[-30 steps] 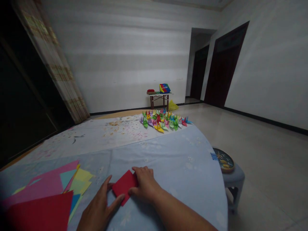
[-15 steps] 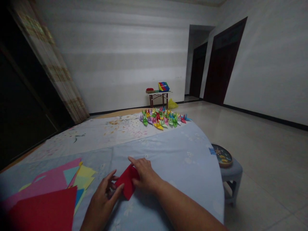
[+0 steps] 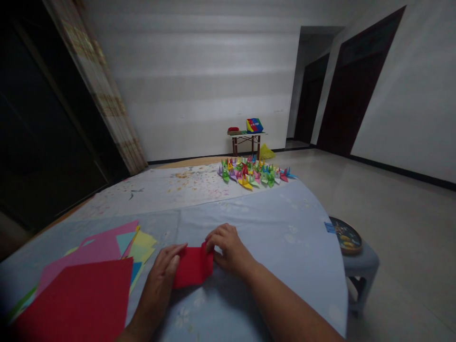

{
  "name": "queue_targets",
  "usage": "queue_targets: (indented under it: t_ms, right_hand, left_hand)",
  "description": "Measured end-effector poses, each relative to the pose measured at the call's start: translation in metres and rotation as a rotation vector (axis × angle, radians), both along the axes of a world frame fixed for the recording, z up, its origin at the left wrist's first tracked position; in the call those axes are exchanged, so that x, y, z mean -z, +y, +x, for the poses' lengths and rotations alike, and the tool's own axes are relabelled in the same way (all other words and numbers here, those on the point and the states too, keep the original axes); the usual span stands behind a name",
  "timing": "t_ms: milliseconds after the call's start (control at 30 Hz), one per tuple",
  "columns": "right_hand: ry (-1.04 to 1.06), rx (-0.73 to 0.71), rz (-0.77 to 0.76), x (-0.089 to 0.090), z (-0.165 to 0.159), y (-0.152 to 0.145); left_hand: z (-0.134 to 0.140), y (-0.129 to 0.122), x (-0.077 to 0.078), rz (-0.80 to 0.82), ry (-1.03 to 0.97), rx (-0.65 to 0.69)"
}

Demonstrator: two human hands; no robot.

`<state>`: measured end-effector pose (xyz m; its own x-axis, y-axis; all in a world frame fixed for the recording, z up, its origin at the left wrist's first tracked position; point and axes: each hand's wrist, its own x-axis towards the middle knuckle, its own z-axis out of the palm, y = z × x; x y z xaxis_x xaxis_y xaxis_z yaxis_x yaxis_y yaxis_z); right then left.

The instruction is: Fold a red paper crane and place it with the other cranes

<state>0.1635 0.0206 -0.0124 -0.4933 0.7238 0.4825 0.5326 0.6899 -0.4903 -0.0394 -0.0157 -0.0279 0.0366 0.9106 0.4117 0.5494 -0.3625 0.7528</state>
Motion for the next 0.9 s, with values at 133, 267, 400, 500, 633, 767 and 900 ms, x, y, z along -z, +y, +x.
queue_targets:
  t_ms: [133,267,400,500,633,767,900]
  right_hand:
    - [-0.032,0.027,0.0,0.002,0.007,0.002]
    - [-0.177,0.027,-0.026,0.007,0.017,0.005]
    - [-0.272,-0.011,-0.043,0.009,0.022,0.006]
    - [-0.319,-0.009,-0.061,0.01,0.023,0.006]
    - [-0.357,-0.009,-0.121,0.014,0.025,0.009]
    - [-0.381,-0.028,-0.187,0.016,0.028,0.012]
    - [-0.336,-0.057,-0.204,0.014,0.032,0.013]
  left_hand:
    - [-0.003,0.008,0.007,-0.017,0.03,-0.073]
    - [-0.007,0.017,0.015,-0.037,0.082,-0.103]
    - [-0.007,0.018,0.017,0.019,0.216,-0.139]
    - [-0.005,0.01,0.011,0.147,0.419,-0.141]
    - [0.005,-0.005,-0.002,0.128,0.635,0.163]
    - [0.012,-0.013,-0.005,0.06,0.743,0.135]
    - [0.01,-0.011,0.001,0.036,0.753,0.116]
